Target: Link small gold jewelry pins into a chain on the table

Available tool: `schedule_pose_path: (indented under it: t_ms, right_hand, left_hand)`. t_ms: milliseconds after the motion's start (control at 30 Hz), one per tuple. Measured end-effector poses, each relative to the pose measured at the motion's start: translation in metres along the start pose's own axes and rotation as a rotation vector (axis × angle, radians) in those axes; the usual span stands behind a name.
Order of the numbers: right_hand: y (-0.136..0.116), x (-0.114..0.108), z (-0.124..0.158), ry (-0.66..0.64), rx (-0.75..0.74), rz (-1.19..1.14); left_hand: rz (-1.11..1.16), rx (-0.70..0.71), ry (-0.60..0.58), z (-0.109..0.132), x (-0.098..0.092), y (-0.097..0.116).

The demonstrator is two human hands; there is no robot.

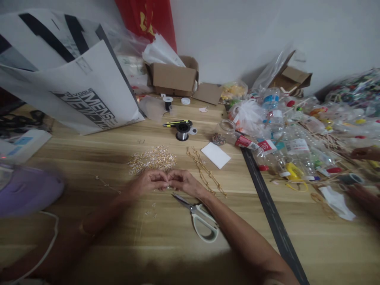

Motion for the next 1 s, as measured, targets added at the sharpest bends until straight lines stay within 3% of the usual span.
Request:
schedule_pose_path:
  t_ms: [233,1000]
  right_hand:
    - [0.0007,-0.0008,0.0001,0.003,0.037,0.036]
    - [0.002,0.0032,0.0002,0.048,0.047,0.05]
  left_hand:
    - [0.007,-0.012,-0.03,0.0009,0.0013,0.0025]
    - [-0.054,-0.03,0.063,0.0009,-0.0018,0.0014]
Point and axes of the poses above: each hand's wrist, its own z-axis away from the middle knuckle, its own x-axis out of the palm, y = z × x, the point moved 1 cm from there along -z, towards the middle knuckle, and after that the axes turned 4 degrees about -y, right-handed, at the moved point
